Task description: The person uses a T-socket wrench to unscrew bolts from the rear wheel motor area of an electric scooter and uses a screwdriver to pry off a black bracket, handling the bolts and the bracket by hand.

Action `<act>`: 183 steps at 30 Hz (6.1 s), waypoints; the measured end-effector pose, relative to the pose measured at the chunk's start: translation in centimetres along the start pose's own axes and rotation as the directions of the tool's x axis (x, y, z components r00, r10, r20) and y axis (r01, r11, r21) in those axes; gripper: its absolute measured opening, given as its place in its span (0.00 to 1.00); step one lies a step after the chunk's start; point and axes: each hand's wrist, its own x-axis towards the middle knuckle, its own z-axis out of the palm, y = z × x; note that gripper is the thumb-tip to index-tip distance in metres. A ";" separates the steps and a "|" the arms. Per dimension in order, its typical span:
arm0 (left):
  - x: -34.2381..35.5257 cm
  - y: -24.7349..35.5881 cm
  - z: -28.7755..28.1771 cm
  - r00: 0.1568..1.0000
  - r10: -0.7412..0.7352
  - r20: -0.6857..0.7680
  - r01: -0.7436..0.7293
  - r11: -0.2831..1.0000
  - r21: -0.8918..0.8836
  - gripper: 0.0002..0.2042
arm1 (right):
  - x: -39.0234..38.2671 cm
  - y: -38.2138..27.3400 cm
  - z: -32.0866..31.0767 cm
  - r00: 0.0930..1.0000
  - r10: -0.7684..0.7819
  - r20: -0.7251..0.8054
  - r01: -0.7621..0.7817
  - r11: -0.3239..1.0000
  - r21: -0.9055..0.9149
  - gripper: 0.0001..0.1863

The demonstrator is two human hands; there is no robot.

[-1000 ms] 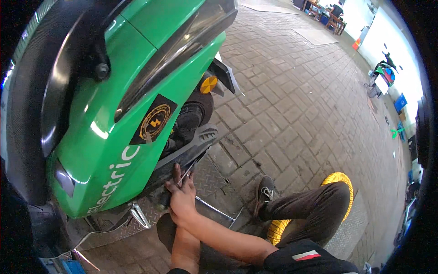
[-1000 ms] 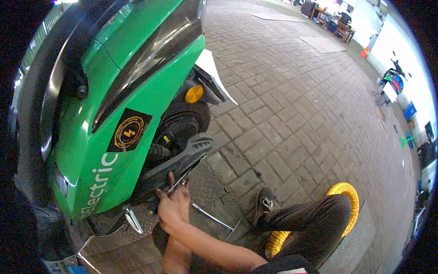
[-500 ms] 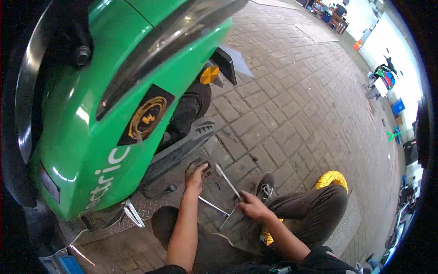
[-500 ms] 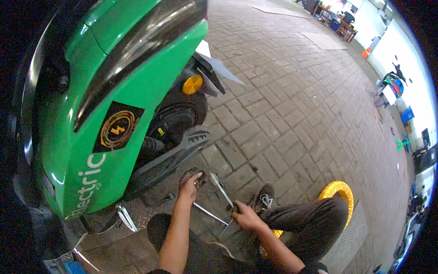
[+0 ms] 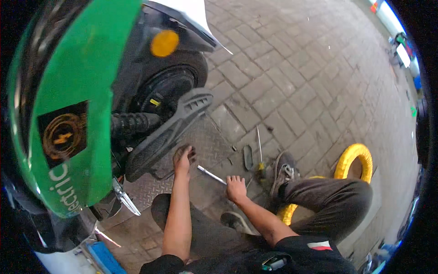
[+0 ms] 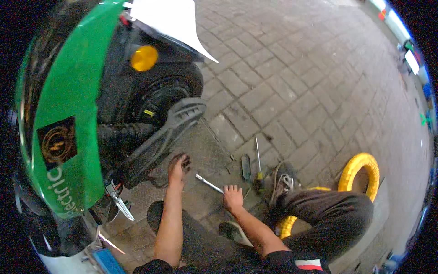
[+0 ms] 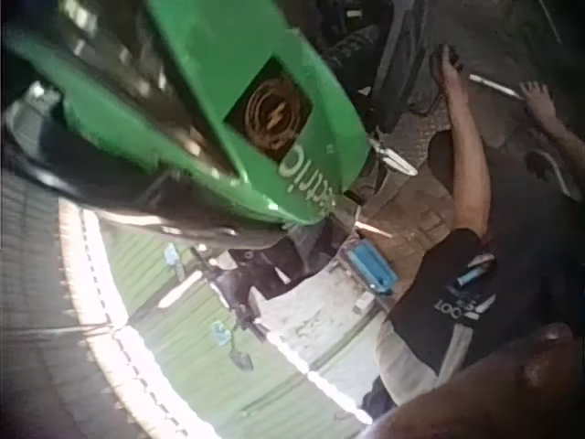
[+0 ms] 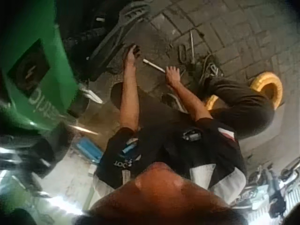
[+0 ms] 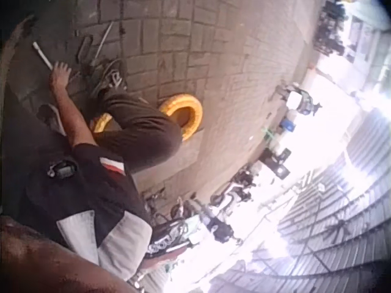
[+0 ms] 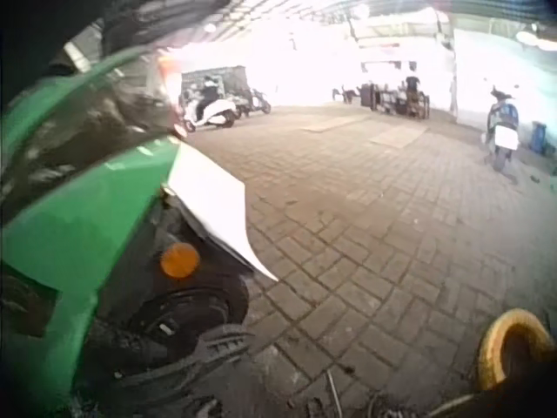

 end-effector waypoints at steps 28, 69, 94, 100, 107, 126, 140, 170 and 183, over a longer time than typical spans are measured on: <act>-5.0 5.2 3.4 0.964 0.192 0.184 -0.217 0.968 0.129 0.17 | -2.6 -2.6 -13.2 0.919 0.024 -0.394 0.360 0.360 0.861 0.17; -7.9 6.2 4.3 0.978 0.208 -0.012 -0.199 0.951 0.237 0.26 | -1.4 -2.7 -14.6 0.922 -0.326 0.207 -0.302 -0.272 0.914 0.20; -7.2 4.1 4.3 0.957 0.288 0.028 -0.284 0.918 0.277 0.11 | -2.5 -3.2 -15.3 0.845 -0.420 0.330 -0.522 -0.520 0.676 0.21; -7.6 3.3 4.9 0.966 0.252 0.057 -0.254 0.890 0.378 0.18 | -2.4 -0.9 -13.9 0.892 -0.336 0.302 -0.398 -0.267 0.878 0.19; -6.9 3.8 4.7 0.947 0.316 0.058 -0.317 0.888 0.334 0.18 | -2.3 -1.4 -14.5 0.961 -0.242 0.130 -0.189 -0.240 0.952 0.18; -6.9 5.0 4.4 0.952 0.292 0.089 -0.305 0.896 0.323 0.09 | -3.4 -4.6 -14.8 0.950 -0.016 -0.312 0.201 0.795 0.573 0.24; -8.0 6.6 2.2 0.955 0.136 0.265 -0.163 0.983 0.083 0.11 | 1.6 -3.4 -22.7 0.884 -0.433 0.175 0.232 0.733 0.639 0.11; -4.1 2.8 -0.2 0.908 0.205 0.365 -0.176 0.978 -0.113 0.08 | 9.2 -2.4 -20.5 0.543 -0.753 0.372 0.333 0.600 0.728 0.23; -2.1 2.3 1.4 0.928 0.236 0.289 -0.202 0.969 -0.143 0.06 | 6.7 -3.1 -20.7 0.626 -0.651 0.429 0.046 0.581 0.813 0.13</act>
